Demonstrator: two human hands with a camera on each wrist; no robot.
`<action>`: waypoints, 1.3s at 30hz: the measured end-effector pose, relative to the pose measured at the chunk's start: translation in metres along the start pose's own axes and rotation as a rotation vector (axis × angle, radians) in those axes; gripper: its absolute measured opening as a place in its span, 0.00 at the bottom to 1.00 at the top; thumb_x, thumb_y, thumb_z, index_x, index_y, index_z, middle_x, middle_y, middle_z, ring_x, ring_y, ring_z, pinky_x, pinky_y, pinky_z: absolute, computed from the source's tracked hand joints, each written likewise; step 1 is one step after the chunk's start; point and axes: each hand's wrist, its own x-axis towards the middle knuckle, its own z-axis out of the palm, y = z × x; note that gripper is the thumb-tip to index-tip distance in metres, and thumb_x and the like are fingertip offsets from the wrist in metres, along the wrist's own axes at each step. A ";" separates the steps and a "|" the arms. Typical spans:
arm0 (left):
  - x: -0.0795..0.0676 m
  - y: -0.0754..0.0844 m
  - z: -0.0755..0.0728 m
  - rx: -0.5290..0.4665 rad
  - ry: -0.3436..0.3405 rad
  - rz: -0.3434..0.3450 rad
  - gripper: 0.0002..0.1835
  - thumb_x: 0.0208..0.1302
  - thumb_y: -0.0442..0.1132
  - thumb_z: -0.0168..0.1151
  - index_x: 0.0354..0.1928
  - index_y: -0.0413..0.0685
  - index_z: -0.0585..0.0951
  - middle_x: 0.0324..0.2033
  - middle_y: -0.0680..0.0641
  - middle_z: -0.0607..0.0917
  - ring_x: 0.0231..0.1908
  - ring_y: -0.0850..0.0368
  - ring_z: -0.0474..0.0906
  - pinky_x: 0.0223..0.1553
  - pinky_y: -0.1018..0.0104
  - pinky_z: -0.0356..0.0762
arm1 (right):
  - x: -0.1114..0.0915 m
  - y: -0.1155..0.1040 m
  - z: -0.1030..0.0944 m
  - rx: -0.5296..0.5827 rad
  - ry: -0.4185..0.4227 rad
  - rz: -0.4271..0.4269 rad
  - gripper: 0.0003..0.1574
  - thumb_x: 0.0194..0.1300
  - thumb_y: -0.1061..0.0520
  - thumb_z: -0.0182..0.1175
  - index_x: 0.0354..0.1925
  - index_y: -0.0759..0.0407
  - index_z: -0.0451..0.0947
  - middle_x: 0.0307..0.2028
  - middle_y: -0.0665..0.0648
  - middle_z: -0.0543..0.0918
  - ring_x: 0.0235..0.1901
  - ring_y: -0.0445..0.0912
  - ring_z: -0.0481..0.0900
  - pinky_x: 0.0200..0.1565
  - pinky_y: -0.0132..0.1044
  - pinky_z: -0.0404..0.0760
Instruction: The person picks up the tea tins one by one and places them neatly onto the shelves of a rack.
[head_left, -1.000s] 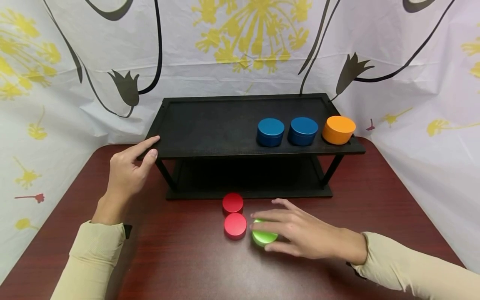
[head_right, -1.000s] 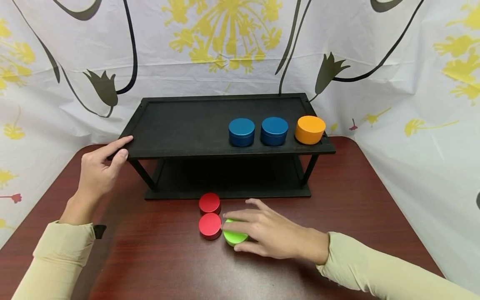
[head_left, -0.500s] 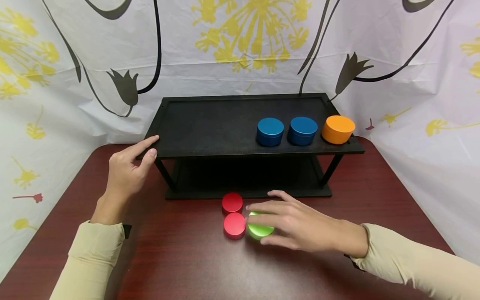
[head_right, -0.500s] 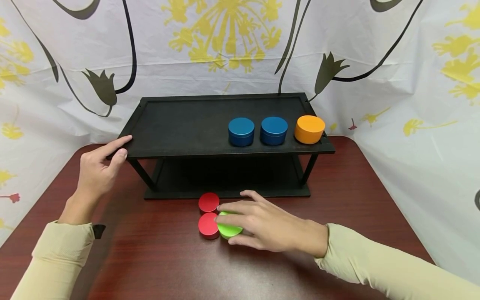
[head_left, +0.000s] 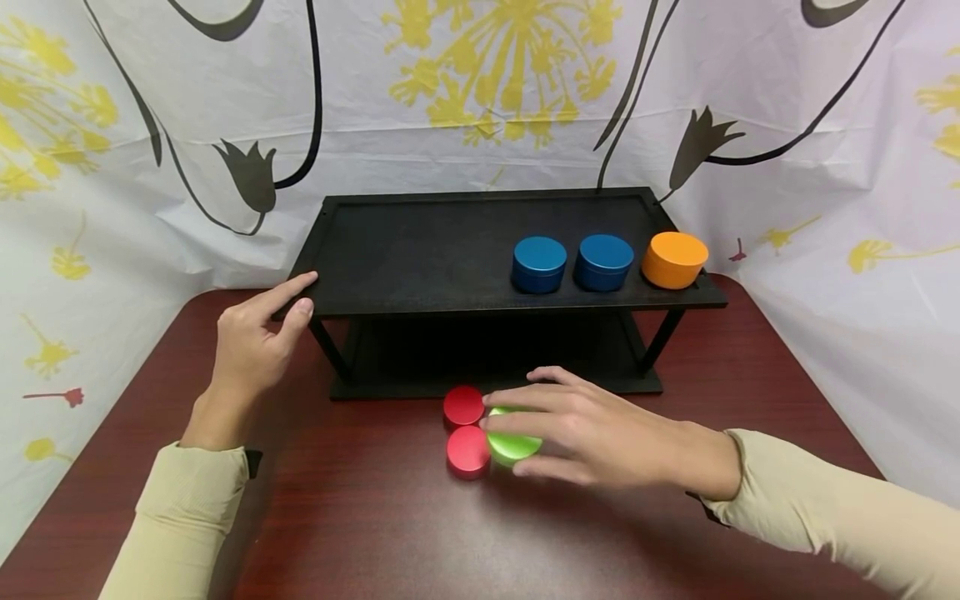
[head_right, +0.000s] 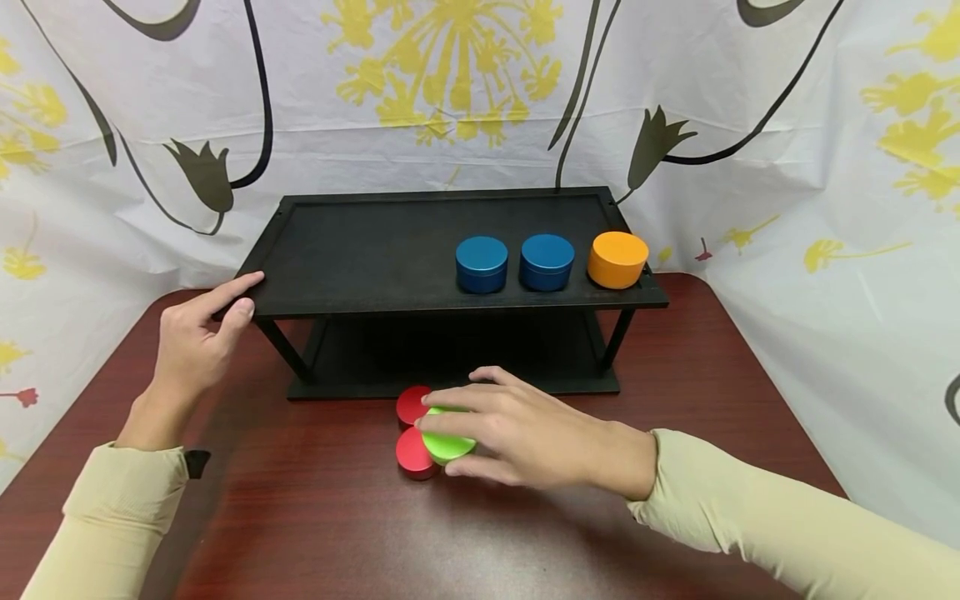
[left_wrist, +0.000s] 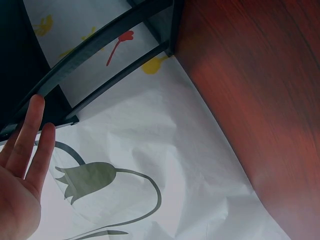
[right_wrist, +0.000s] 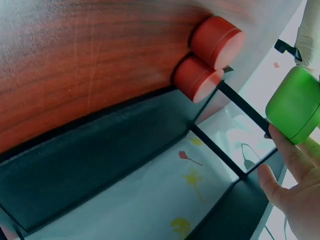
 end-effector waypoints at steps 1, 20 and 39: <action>0.000 0.000 0.000 -0.002 0.001 0.001 0.18 0.68 0.43 0.57 0.56 0.51 0.86 0.43 0.44 0.89 0.31 0.59 0.77 0.36 0.73 0.66 | 0.001 0.000 -0.001 -0.003 0.002 -0.002 0.30 0.67 0.46 0.65 0.64 0.53 0.76 0.64 0.52 0.77 0.64 0.42 0.72 0.64 0.52 0.66; 0.001 0.001 0.001 -0.007 0.021 0.002 0.18 0.67 0.44 0.58 0.55 0.52 0.87 0.42 0.45 0.89 0.29 0.58 0.76 0.36 0.72 0.66 | 0.023 -0.004 -0.025 -0.020 0.018 -0.055 0.30 0.65 0.47 0.67 0.63 0.55 0.77 0.64 0.53 0.76 0.65 0.42 0.71 0.64 0.50 0.66; 0.000 0.001 0.000 -0.008 0.009 0.002 0.17 0.67 0.43 0.58 0.55 0.51 0.86 0.42 0.45 0.89 0.29 0.59 0.76 0.36 0.72 0.66 | 0.044 -0.006 -0.050 -0.014 0.056 -0.040 0.33 0.64 0.48 0.68 0.64 0.56 0.76 0.64 0.54 0.77 0.60 0.47 0.75 0.62 0.47 0.68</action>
